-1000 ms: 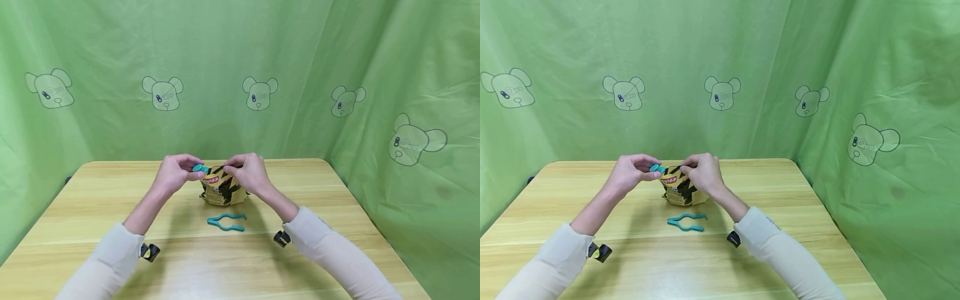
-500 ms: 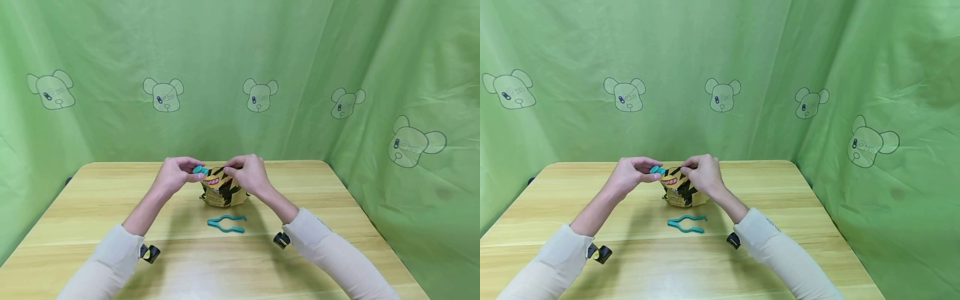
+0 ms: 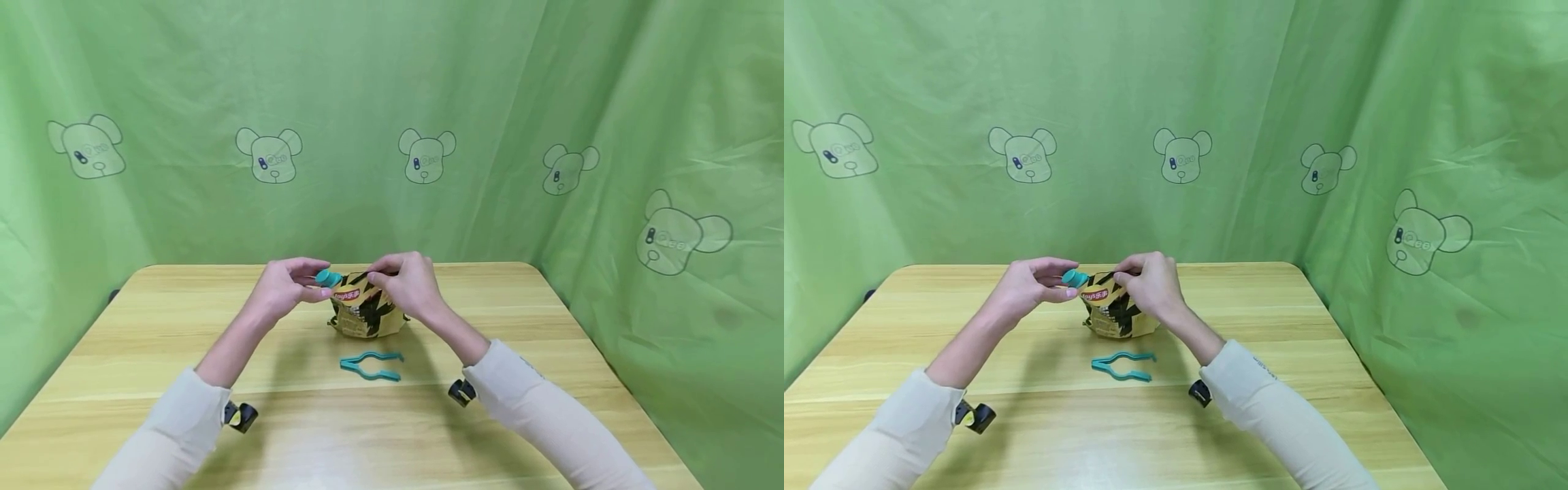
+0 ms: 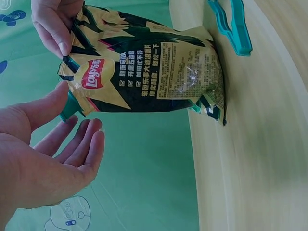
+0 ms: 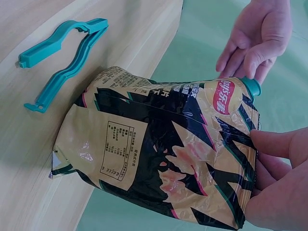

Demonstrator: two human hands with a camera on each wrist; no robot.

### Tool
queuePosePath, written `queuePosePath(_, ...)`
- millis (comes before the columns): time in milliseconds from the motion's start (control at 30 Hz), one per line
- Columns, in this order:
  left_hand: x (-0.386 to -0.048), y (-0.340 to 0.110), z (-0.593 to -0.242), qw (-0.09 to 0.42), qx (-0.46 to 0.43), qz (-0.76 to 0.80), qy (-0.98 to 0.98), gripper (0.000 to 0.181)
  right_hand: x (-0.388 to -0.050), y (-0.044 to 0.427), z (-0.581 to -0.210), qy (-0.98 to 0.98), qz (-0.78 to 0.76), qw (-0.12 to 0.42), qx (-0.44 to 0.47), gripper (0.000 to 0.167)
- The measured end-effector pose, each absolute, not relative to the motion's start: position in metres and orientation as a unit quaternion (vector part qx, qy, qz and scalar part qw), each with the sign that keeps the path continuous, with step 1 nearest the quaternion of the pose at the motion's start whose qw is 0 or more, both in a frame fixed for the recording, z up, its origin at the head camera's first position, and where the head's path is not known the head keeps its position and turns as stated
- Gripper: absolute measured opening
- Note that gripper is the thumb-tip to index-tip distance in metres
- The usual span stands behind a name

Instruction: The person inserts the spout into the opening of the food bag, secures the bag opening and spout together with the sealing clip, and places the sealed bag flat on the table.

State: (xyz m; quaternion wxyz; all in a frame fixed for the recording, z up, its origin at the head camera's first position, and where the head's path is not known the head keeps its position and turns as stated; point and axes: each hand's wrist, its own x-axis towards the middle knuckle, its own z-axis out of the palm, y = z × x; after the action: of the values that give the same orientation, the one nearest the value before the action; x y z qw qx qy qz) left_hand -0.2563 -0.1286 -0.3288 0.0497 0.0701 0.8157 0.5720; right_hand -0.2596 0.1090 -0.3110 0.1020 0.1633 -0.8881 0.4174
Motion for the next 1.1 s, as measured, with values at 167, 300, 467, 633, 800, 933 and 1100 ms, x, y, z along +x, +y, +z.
queuePosePath(167, -0.254, -0.135, -0.336, 0.055, 0.062, 0.556, 0.827, 0.055, -0.259, 0.11, -0.311, -0.887, 0.418, 0.103, 0.166, 0.008)
queuePosePath(300, -0.252, -0.142, -0.35, 0.069, 0.046, 0.548, 0.833, 0.051, -0.259, 0.11, -0.311, -0.886, 0.422, 0.099, 0.166, 0.009)
queuePosePath(467, -0.251, -0.142, -0.374, 0.093, 0.028, 0.552, 0.828, 0.041, -0.26, 0.109, -0.311, -0.884, 0.426, 0.093, 0.166, 0.009)
queuePosePath(633, -0.248, -0.13, -0.395, 0.111, 0.021, 0.561, 0.82, 0.038, -0.26, 0.11, -0.312, -0.886, 0.424, 0.093, 0.165, 0.009)
queuePosePath(800, -0.242, -0.111, -0.412, 0.139, 0.041, 0.539, 0.83, 0.032, -0.259, 0.109, -0.311, -0.888, 0.42, 0.094, 0.161, 0.008)
queuePosePath(933, -0.239, -0.096, -0.422, 0.148, 0.057, 0.521, 0.838, 0.024, -0.259, 0.109, -0.311, -0.89, 0.414, 0.101, 0.162, 0.008)
queuePosePath(1100, -0.238, -0.083, -0.431, 0.147, 0.065, 0.51, 0.845, 0.017, -0.259, 0.11, -0.311, -0.891, 0.411, 0.104, 0.163, 0.008)
